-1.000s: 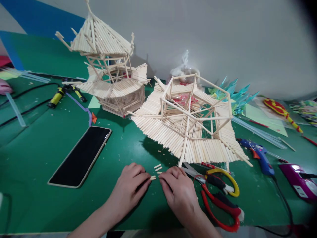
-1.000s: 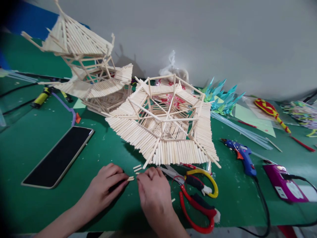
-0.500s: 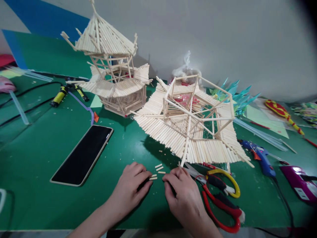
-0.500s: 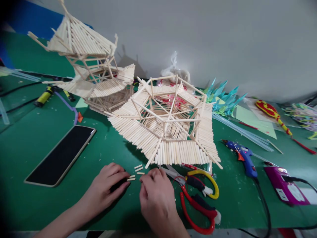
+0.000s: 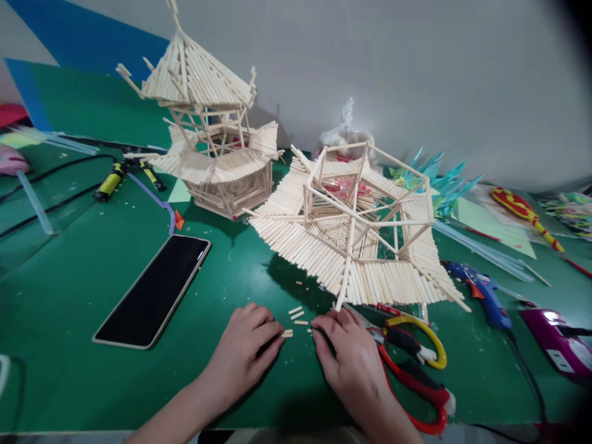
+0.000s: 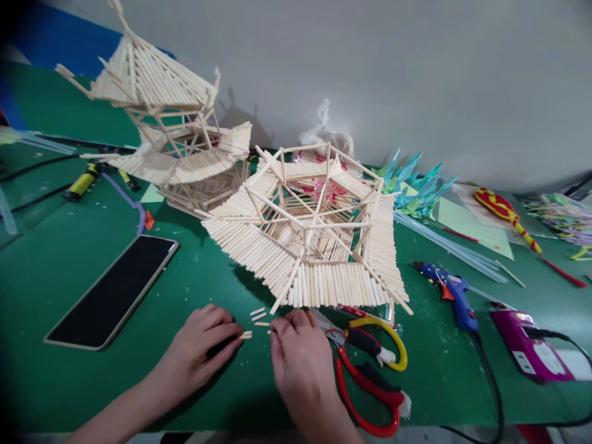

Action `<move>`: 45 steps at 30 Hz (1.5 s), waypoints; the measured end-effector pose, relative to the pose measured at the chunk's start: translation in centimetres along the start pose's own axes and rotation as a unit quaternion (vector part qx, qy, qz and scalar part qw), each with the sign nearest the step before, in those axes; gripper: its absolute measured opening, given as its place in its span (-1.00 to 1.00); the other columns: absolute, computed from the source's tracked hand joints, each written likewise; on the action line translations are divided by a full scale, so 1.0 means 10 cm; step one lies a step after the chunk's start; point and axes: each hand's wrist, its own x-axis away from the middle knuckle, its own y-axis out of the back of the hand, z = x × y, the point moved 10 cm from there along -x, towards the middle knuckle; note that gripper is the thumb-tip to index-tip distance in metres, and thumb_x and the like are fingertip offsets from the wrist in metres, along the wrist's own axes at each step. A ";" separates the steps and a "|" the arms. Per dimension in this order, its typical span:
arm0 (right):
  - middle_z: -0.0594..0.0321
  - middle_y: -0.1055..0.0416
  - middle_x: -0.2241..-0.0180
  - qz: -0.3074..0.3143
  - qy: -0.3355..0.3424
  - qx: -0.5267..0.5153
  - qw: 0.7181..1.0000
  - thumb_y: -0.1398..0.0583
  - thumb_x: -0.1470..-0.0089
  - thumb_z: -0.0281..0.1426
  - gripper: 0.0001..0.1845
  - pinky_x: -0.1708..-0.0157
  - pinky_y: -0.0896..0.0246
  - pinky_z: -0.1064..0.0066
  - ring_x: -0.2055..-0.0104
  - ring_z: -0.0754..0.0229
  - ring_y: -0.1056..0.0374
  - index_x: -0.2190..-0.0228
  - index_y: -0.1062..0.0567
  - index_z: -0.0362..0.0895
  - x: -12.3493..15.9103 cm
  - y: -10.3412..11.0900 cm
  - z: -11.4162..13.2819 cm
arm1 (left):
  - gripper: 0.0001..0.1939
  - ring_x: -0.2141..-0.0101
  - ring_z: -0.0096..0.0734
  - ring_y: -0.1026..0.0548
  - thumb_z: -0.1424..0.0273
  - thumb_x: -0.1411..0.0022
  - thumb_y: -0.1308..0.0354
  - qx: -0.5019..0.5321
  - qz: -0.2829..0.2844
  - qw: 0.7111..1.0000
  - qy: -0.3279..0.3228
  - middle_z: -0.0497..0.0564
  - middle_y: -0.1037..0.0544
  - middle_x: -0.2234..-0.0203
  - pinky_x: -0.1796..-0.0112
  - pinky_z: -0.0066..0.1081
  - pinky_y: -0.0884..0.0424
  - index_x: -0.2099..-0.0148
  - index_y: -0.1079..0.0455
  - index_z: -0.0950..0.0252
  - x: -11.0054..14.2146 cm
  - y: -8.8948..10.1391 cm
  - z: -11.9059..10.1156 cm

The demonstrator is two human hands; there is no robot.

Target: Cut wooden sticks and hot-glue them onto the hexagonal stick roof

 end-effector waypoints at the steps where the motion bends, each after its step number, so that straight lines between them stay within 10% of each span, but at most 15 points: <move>1: 0.14 -0.36 0.41 0.005 0.002 0.003 1.000 -0.08 -0.03 -0.48 -0.83 0.29 -0.18 0.25 0.33 0.08 -0.25 0.34 -0.46 -0.14 -0.01 -0.01 0.01 | -0.82 0.42 -0.32 -0.29 0.44 -0.22 0.05 0.000 0.001 1.000 -0.001 0.00 -0.37 0.49 0.39 -0.31 -0.17 0.33 -0.38 0.27 0.00 0.00 0.00; 45: 0.17 -0.36 0.44 0.035 0.020 0.033 0.999 -0.09 -0.02 -0.50 -0.84 0.35 -0.13 0.25 0.39 0.09 -0.22 0.44 -0.47 -0.08 -0.05 -0.09 0.05 | -0.86 0.33 -0.26 -0.32 0.45 -0.16 -0.05 0.014 -0.060 0.998 0.008 0.05 -0.38 0.37 0.33 -0.26 -0.28 0.18 -0.27 0.28 0.00 0.03 -0.06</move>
